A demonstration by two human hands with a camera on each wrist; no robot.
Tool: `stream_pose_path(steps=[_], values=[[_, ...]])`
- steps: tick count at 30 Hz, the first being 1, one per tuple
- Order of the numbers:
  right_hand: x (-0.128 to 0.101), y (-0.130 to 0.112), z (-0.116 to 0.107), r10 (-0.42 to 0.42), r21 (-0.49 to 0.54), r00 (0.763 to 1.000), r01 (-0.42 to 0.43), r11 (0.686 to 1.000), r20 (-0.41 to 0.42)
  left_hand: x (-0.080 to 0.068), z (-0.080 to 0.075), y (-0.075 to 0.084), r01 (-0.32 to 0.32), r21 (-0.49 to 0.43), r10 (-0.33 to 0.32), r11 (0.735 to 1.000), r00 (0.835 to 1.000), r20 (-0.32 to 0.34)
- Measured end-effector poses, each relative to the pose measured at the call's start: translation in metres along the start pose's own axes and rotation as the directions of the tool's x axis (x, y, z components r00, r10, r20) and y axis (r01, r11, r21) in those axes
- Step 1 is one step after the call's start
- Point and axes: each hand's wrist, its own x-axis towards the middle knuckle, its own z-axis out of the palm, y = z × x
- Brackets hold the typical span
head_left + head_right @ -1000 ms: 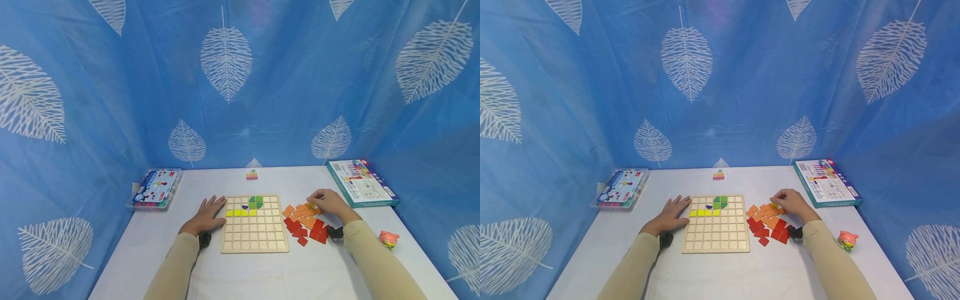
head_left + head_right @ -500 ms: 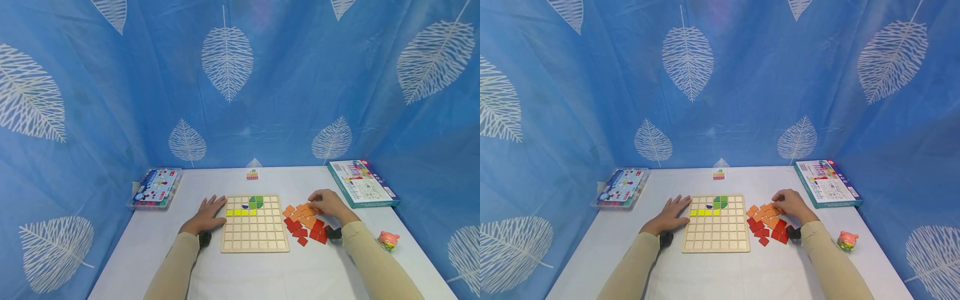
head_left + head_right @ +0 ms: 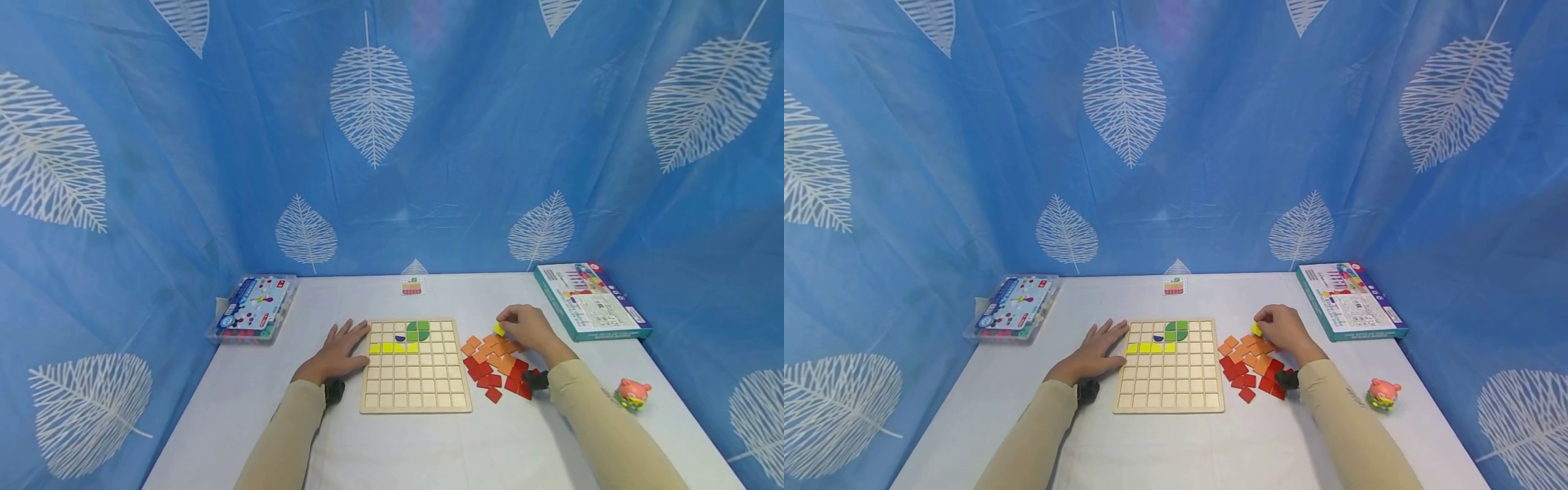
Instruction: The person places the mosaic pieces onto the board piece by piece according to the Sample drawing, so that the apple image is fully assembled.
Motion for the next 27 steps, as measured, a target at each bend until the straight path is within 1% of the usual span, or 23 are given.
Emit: stream_pose_path(steps=[3,6,8,12,14,18,21,23,27], values=[[0.003,-0.01,0.013,-0.04,0.002,0.999,0.04,0.999,-0.002,-0.001,0.0,0.0,-0.006,-0.003,0.006,1.0,1.0,-0.005],[0.006,-0.022,0.027,-0.102,0.011,0.995,0.102,0.995,0.021,-0.002,-0.001,0.0,0.0,0.003,0.0,1.0,1.0,0.002],[0.007,-0.031,0.036,-0.122,0.035,0.992,0.121,0.992,0.042,-0.002,-0.001,0.0,0.007,0.002,-0.007,1.0,1.0,0.006],[0.008,-0.05,0.052,-0.141,0.095,0.985,0.131,0.987,0.1,-0.001,0.0,0.001,0.018,-0.005,-0.018,1.0,1.0,0.007],[0.009,-0.058,0.059,-0.165,0.11,0.978,0.151,0.982,0.127,-0.001,0.0,0.001,0.02,-0.001,-0.02,1.0,1.0,0.01],[0.01,-0.073,0.073,-0.23,0.068,0.963,0.222,0.973,0.14,-0.002,-0.002,0.002,0.011,0.002,-0.011,1.0,1.0,0.008],[0.012,-0.083,0.082,-0.263,0.037,0.955,0.261,0.965,0.134,-0.002,-0.003,0.003,0.008,-0.007,-0.008,1.0,1.0,0.009],[0.013,-0.088,0.088,-0.275,0.026,0.952,0.274,0.961,0.136,-0.002,-0.003,0.004,0.008,-0.014,-0.008,1.0,1.0,0.007],[0.015,-0.096,0.097,-0.295,0.01,0.944,0.296,0.955,0.147,-0.001,-0.002,0.004,0.026,-0.001,-0.026,1.0,1.0,0.01]])
